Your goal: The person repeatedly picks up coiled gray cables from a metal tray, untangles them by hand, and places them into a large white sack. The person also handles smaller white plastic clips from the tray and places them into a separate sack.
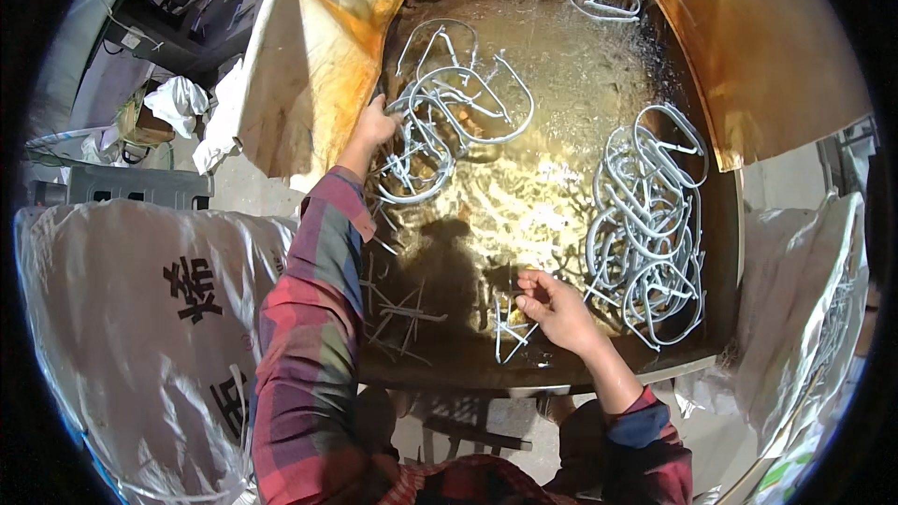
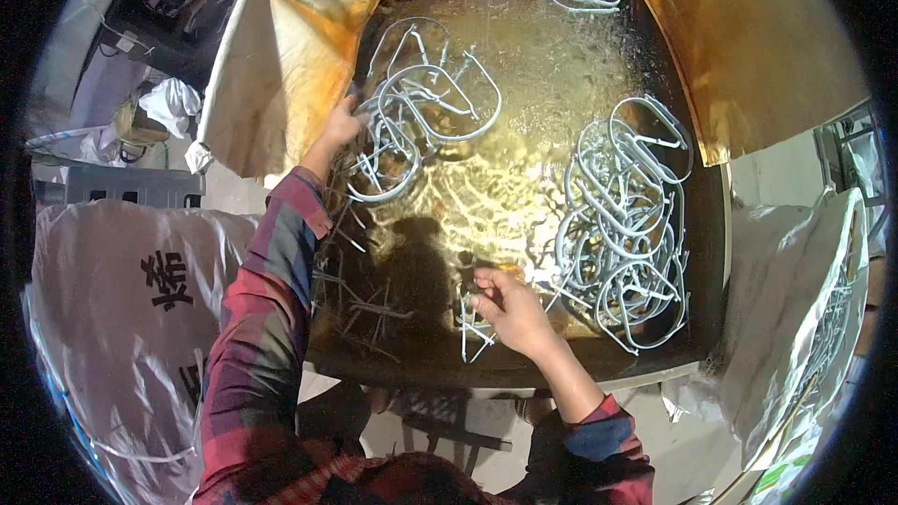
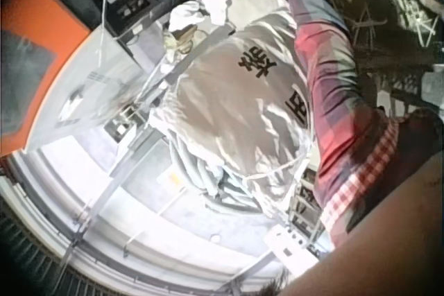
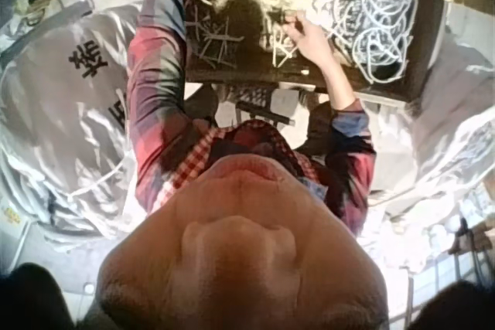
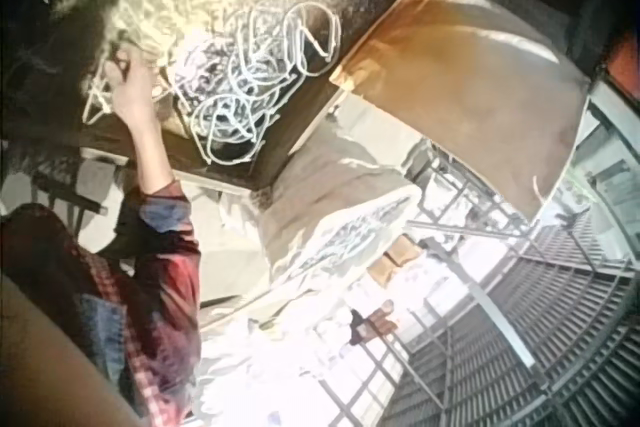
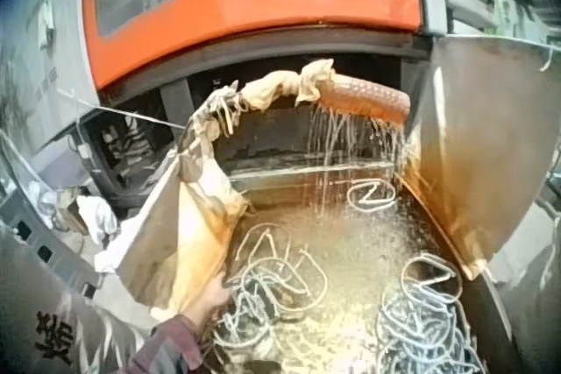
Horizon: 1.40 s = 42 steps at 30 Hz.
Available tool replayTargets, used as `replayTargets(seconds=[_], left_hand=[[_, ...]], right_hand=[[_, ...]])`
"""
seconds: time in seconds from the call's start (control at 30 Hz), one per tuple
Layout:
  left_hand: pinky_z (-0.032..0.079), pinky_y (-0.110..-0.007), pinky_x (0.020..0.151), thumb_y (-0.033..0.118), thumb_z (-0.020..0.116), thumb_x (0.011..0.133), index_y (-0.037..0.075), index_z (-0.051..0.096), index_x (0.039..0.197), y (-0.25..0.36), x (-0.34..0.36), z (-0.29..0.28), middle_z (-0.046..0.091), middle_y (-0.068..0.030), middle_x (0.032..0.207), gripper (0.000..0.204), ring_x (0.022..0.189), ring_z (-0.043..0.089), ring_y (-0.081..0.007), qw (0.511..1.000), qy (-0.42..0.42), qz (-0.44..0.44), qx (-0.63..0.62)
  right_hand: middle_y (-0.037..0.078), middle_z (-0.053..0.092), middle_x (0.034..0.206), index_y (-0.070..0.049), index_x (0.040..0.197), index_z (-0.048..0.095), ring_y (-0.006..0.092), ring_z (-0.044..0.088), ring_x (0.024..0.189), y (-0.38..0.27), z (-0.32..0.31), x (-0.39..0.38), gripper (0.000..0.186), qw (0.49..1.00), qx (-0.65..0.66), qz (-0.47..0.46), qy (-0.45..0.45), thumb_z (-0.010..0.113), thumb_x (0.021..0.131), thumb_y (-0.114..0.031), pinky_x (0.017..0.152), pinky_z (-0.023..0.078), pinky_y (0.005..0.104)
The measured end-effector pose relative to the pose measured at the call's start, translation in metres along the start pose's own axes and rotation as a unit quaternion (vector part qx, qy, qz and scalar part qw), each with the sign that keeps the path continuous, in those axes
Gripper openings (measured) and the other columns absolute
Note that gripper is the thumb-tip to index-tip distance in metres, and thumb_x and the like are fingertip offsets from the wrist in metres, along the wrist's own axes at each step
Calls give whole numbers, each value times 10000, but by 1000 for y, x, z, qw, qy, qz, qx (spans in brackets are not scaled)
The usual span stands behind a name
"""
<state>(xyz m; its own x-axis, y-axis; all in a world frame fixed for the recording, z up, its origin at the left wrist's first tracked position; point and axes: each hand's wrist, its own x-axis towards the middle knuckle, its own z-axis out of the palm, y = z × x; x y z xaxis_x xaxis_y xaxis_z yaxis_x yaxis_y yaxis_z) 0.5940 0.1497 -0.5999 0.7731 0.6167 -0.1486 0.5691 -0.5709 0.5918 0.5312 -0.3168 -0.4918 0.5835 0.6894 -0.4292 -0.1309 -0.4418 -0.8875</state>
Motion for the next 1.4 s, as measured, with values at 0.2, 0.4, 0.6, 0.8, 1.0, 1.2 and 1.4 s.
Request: replayTargets(seconds=[0.2, 0.4, 0.6, 0.8, 1.0, 1.2, 1.4], left_hand=[[336, -346, 1041, 128, 749, 614, -28, 153, 1428, 15, 16, 17, 264, -269, 1427, 1021, 1316, 324, -320, 994, -89, -25, 59], [362, -328, 1013, 261, 851, 541, -33, 54, 1440, 16, 22, 11, 353, -265, 1384, 1236, 1263, 400, -311, 974, -223, -42, -15], [437, -355, 915, 161, 831, 585, 25, -58, 1450, 37, 6, 10, 300, -254, 1420, 1247, 1189, 456, -289, 955, -272, -87, -86], [416, -303, 460, -135, 577, 606, 45, 67, 1463, 21, -10, 32, 534, -71, 647, 1013, 545, 535, -174, 851, -295, -143, -410], [428, -414, 799, 134, 687, 584, 102, 649, 1120, 59, -41, 43, 523, -95, 1078, 538, 979, 496, -270, 991, -116, -55, 45], [507, -356, 672, 23, 688, 563, 72, 583, 1175, 49, -67, 45, 294, -237, 1339, 623, 831, 596, -269, 979, -117, -7, -166], [425, -289, 425, -62, 612, 612, 52, 97, 1445, 51, -95, 62, 576, -146, 842, 986, 557, 554, -174, 870, -188, -152, -429]], right_hand=[[196, 619, 1055, -15, 1184, 526, 320, 615, 953, 8, -13, 4, 402, 995, -94, -8, 9, 647, 843, -191, 819, 487, 361], [198, 597, 1112, -23, 1198, 516, 353, 569, 1043, -8, -19, 8, 416, 987, -157, 11, -19, 626, 857, -236, 874, 461, 394], [194, 585, 1126, -26, 1176, 512, 348, 560, 1052, -6, -17, 12, 384, 983, -179, -2, -49, 610, 864, -227, 868, 462, 398], [190, 599, 1099, -30, 1194, 502, 360, 564, 1032, -24, -9, 14, 391, 979, -192, -48, -37, 603, 866, -217, 861, 465, 407], [181, 589, 1126, -36, 1196, 501, 362, 554, 1044, -34, -2, -2, 402, 973, -215, -82, -31, 592, 871, -254, 883, 453, 408], [186, 599, 1085, -22, 1175, 510, 361, 565, 1016, -29, -1, -21, 393, 967, -249, -43, -42, 592, 871, -257, 856, 459, 422], [209, 596, 1081, -21, 1174, 510, 380, 569, 996, -22, -3, -30, 380, 961, -271, -37, -46, 597, 866, -226, 846, 464, 432]])
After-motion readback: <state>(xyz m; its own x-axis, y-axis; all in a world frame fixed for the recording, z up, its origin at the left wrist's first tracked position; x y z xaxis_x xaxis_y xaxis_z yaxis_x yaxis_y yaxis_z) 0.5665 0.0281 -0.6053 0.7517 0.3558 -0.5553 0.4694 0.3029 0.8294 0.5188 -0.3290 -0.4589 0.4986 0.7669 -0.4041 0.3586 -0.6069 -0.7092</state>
